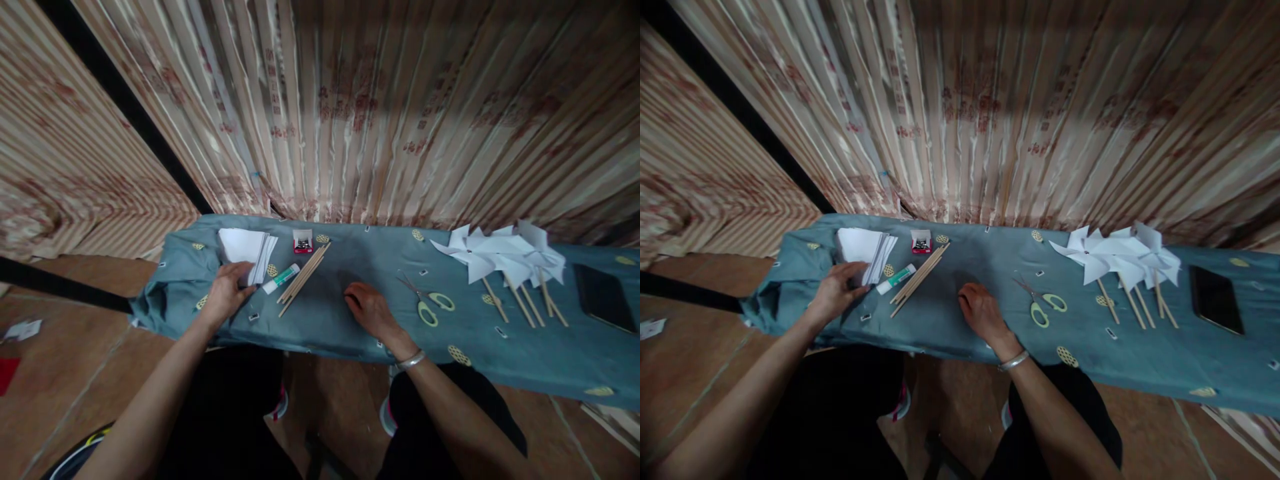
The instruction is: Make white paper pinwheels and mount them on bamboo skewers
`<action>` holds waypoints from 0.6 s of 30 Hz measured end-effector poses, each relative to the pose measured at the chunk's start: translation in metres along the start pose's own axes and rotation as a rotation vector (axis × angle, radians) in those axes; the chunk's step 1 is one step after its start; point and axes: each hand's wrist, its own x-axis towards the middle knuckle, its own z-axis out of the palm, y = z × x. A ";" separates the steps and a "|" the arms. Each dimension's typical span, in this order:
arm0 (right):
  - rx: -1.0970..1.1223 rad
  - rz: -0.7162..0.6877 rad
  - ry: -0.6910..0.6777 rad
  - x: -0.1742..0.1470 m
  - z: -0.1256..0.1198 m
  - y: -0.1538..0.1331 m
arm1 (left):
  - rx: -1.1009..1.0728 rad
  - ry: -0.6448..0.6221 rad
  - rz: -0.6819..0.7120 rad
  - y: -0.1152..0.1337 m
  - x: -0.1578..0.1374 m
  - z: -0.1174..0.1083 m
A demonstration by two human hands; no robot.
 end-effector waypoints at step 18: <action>-0.019 -0.021 -0.021 0.001 -0.001 0.001 | -0.115 -0.014 -0.125 -0.022 -0.001 -0.011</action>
